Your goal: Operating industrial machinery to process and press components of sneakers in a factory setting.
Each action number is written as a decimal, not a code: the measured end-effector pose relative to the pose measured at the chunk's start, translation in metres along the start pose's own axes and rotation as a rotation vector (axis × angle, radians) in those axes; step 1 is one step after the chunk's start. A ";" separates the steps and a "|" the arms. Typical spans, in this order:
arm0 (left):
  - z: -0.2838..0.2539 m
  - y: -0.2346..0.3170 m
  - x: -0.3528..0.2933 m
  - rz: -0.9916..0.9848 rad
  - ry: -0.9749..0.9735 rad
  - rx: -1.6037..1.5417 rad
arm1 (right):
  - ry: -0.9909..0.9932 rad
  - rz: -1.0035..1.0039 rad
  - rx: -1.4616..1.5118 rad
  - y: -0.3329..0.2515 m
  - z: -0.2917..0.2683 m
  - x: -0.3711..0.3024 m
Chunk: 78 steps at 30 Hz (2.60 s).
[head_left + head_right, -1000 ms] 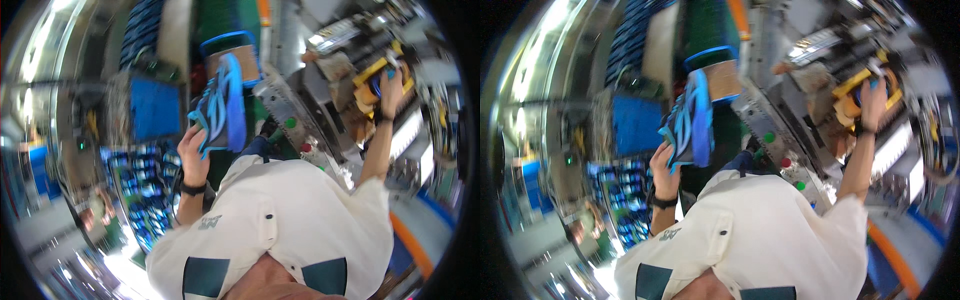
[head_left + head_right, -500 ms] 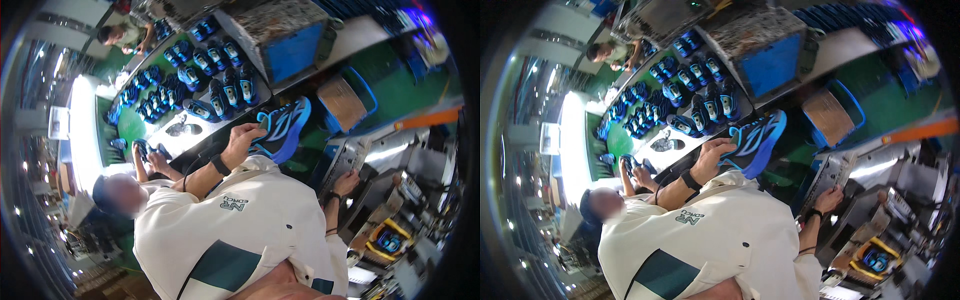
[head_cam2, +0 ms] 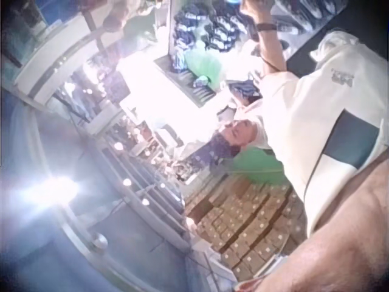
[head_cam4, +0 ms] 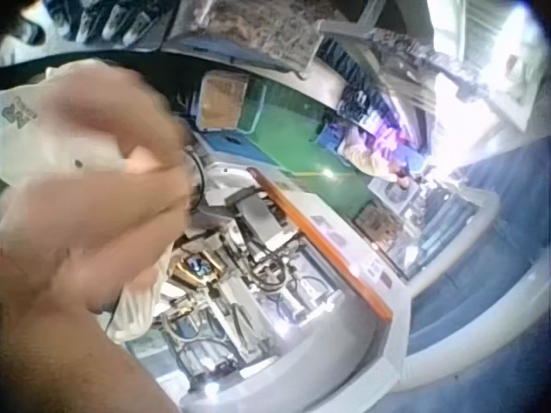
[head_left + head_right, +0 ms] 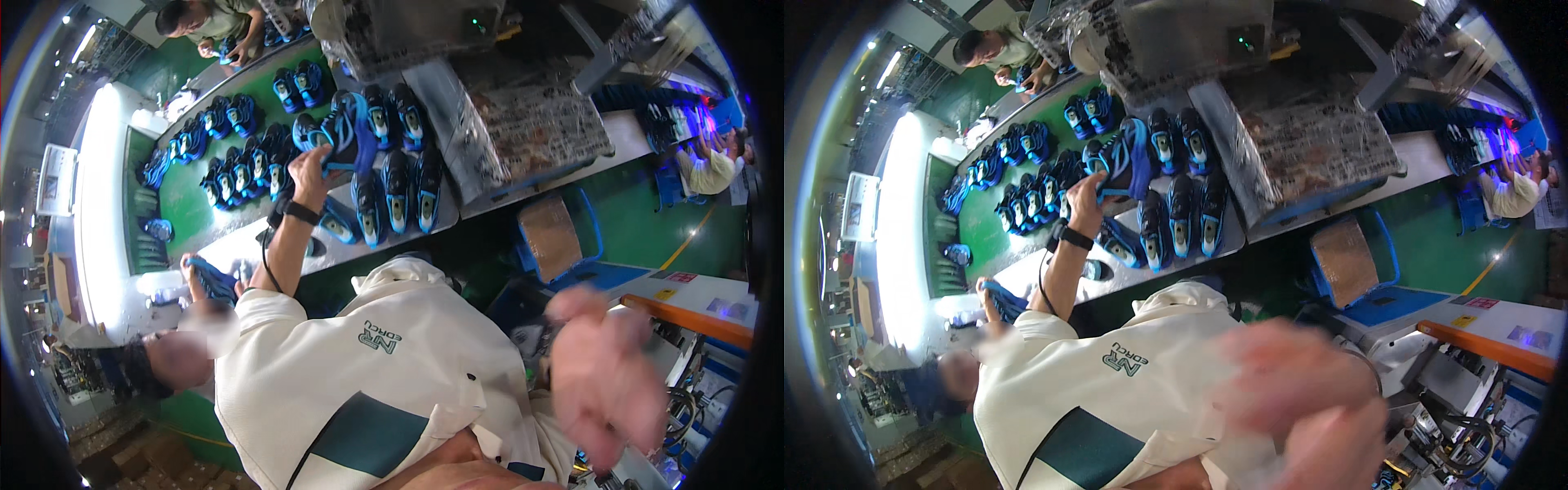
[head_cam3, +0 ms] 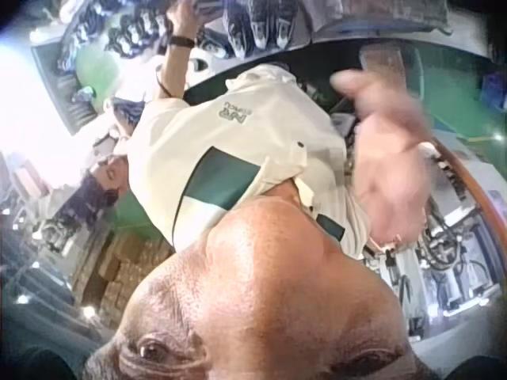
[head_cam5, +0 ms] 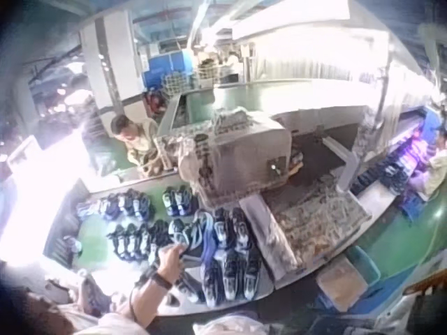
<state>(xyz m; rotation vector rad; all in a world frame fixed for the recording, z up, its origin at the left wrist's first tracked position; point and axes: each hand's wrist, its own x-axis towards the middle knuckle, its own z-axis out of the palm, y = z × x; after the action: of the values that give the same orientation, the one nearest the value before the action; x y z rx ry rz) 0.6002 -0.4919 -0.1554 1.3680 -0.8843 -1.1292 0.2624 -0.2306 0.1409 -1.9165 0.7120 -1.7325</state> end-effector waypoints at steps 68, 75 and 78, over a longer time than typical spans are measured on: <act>0.084 -0.103 0.093 0.484 -0.580 0.467 | 0.568 -0.677 0.378 0.041 0.034 0.077; 0.181 -0.063 -0.122 0.008 -1.420 0.502 | 0.560 -0.750 0.077 -0.035 0.022 -0.046; 0.200 -0.066 -0.191 0.102 -1.763 0.578 | 0.432 -0.554 -0.337 -0.094 0.025 -0.122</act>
<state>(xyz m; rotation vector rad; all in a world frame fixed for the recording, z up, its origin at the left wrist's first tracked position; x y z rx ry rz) 0.3513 -0.3569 -0.1831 0.3424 -2.5943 -2.0088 0.2853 -0.0804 0.1062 -2.1189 0.6939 -2.5621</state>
